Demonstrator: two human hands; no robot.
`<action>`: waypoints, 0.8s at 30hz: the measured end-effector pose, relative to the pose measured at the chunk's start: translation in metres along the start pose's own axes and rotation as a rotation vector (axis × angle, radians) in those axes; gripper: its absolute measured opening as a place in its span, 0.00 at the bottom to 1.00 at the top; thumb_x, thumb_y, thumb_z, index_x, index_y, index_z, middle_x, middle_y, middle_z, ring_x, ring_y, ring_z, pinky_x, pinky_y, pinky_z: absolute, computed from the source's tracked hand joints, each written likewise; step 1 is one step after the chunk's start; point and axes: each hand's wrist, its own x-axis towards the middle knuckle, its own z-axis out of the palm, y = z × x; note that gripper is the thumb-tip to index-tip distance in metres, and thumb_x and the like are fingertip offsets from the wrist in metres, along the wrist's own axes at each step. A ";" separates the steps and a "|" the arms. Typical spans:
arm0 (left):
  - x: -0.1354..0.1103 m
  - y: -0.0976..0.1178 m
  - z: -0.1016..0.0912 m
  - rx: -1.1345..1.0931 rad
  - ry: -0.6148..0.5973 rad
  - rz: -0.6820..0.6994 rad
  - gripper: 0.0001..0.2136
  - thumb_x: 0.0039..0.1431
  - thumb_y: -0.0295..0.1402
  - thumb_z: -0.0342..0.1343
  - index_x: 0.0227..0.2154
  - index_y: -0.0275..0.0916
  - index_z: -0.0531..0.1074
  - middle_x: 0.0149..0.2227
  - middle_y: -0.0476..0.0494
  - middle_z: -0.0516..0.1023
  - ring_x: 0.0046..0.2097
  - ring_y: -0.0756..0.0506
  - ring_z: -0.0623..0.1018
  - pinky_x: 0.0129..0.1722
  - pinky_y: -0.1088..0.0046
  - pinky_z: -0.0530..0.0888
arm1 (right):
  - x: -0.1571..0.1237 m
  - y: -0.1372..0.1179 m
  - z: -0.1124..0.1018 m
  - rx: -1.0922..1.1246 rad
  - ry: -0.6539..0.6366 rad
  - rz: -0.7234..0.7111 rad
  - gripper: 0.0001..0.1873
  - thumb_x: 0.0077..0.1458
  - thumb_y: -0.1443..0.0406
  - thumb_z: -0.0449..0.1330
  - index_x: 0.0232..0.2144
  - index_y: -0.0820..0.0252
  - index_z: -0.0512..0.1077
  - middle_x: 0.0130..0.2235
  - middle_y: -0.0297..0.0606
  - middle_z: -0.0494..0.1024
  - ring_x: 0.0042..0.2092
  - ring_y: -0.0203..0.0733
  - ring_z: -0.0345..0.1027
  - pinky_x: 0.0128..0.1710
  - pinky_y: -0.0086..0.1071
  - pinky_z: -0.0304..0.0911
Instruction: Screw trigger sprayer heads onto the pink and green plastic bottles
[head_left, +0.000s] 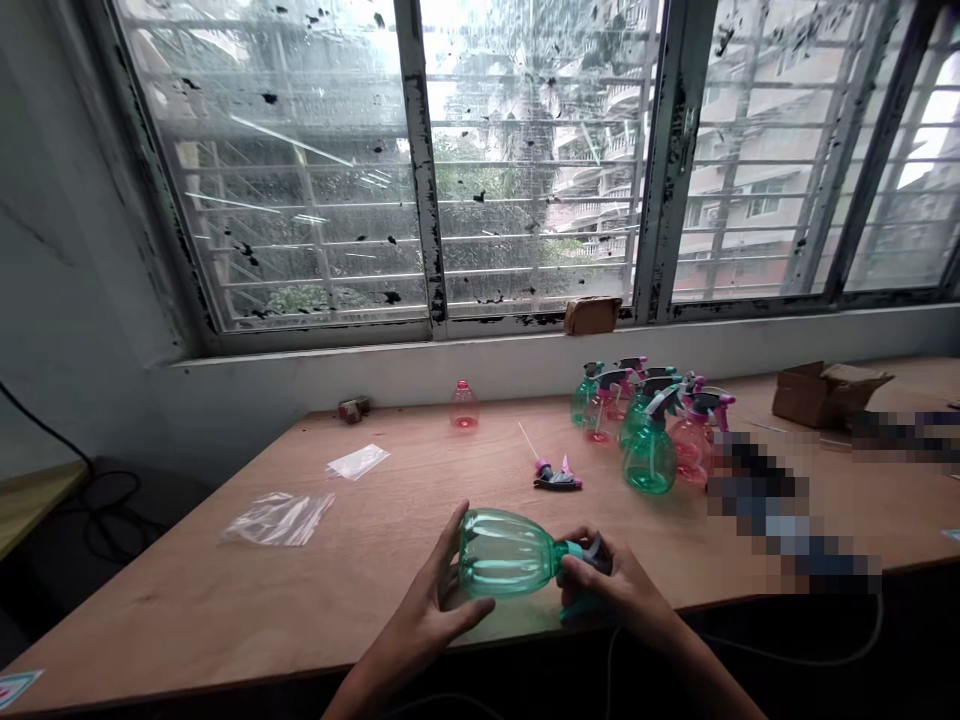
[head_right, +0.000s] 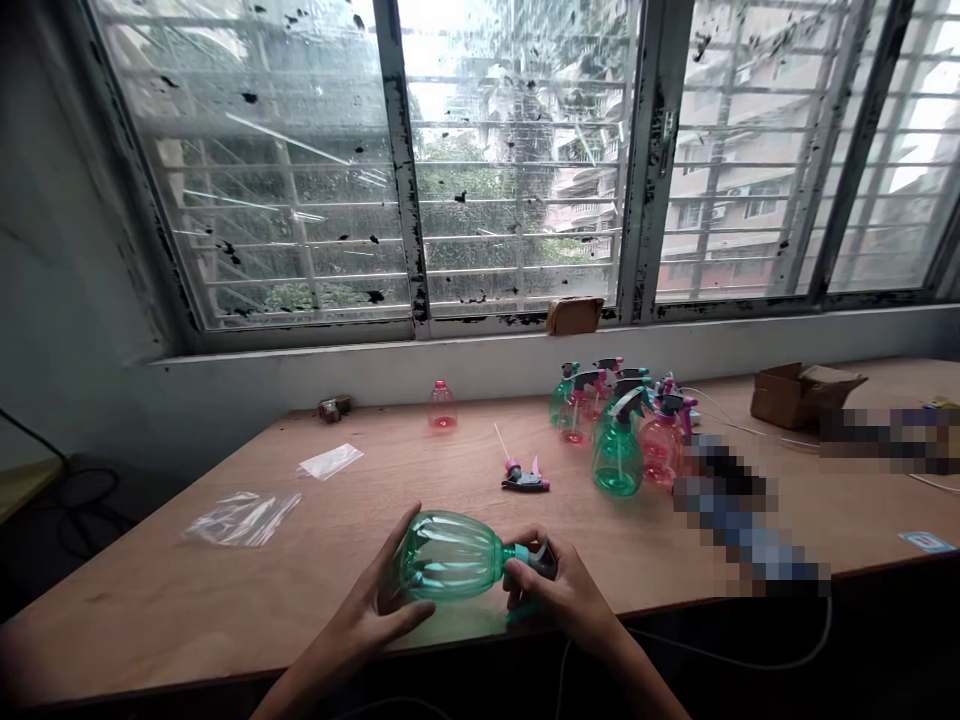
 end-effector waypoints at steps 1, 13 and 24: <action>0.000 -0.002 0.000 -0.024 -0.008 0.009 0.44 0.55 0.36 0.65 0.67 0.51 0.43 0.68 0.41 0.55 0.66 0.35 0.59 0.65 0.55 0.57 | 0.000 0.000 0.000 0.010 0.003 0.004 0.20 0.52 0.54 0.66 0.39 0.62 0.70 0.26 0.34 0.78 0.27 0.41 0.75 0.28 0.33 0.70; 0.000 -0.007 0.000 -0.062 -0.049 0.034 0.41 0.57 0.34 0.63 0.66 0.57 0.44 0.69 0.44 0.52 0.65 0.36 0.61 0.64 0.56 0.61 | 0.001 0.007 -0.002 0.066 0.014 0.018 0.20 0.52 0.52 0.66 0.37 0.62 0.69 0.24 0.33 0.77 0.24 0.41 0.74 0.26 0.32 0.67; 0.000 -0.002 0.000 0.003 0.003 -0.046 0.39 0.57 0.39 0.62 0.67 0.46 0.47 0.65 0.39 0.61 0.66 0.34 0.60 0.64 0.55 0.59 | 0.001 0.006 -0.003 0.083 0.000 0.019 0.21 0.51 0.52 0.66 0.37 0.62 0.68 0.22 0.33 0.78 0.24 0.39 0.73 0.25 0.30 0.66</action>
